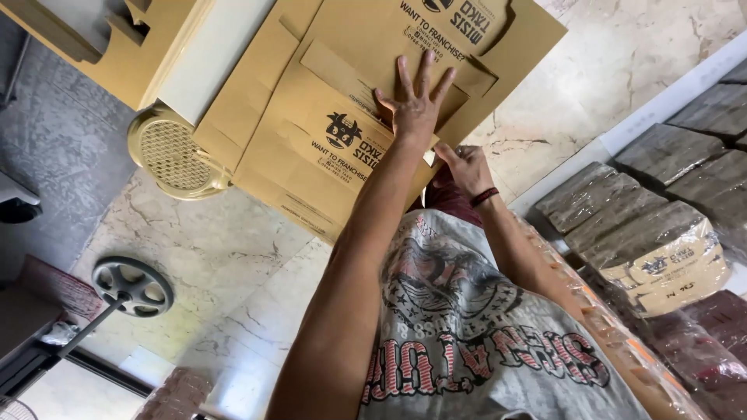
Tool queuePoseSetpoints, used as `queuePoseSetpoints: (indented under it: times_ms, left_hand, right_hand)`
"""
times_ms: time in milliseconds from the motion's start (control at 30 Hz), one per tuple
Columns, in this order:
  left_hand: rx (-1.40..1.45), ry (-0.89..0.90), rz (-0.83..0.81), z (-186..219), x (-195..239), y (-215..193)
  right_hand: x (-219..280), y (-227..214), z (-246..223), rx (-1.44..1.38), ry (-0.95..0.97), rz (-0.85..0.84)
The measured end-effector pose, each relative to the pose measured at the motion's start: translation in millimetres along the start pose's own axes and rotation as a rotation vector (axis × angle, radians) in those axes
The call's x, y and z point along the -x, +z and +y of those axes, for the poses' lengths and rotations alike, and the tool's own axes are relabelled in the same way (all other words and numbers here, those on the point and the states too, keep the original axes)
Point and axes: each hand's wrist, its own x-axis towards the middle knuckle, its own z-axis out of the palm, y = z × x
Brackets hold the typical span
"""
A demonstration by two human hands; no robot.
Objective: Folding flat cardboard sheets into box inserts
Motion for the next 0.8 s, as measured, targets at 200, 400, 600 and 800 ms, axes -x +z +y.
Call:
queuePoseSetpoints:
  times_ms: [200, 400, 600, 800]
  left_hand:
    - [-0.018, 0.032, -0.093, -9, 4, -25]
    - [0.195, 0.085, -0.011, -17, -21, -21]
    - [0.297, 0.013, -0.027, -15, -17, -42]
    - [0.252, 0.015, 0.084, 4, -62, -60]
  right_hand:
    - [-13, -25, -13, 0.253, -0.140, -0.108]
    - [-45, -38, -19, -0.498, 0.025, -0.079]
    - [-32, -6, -49, -1.318, 0.141, -0.208]
    - [-50, -31, -54, -0.892, 0.075, -0.275]
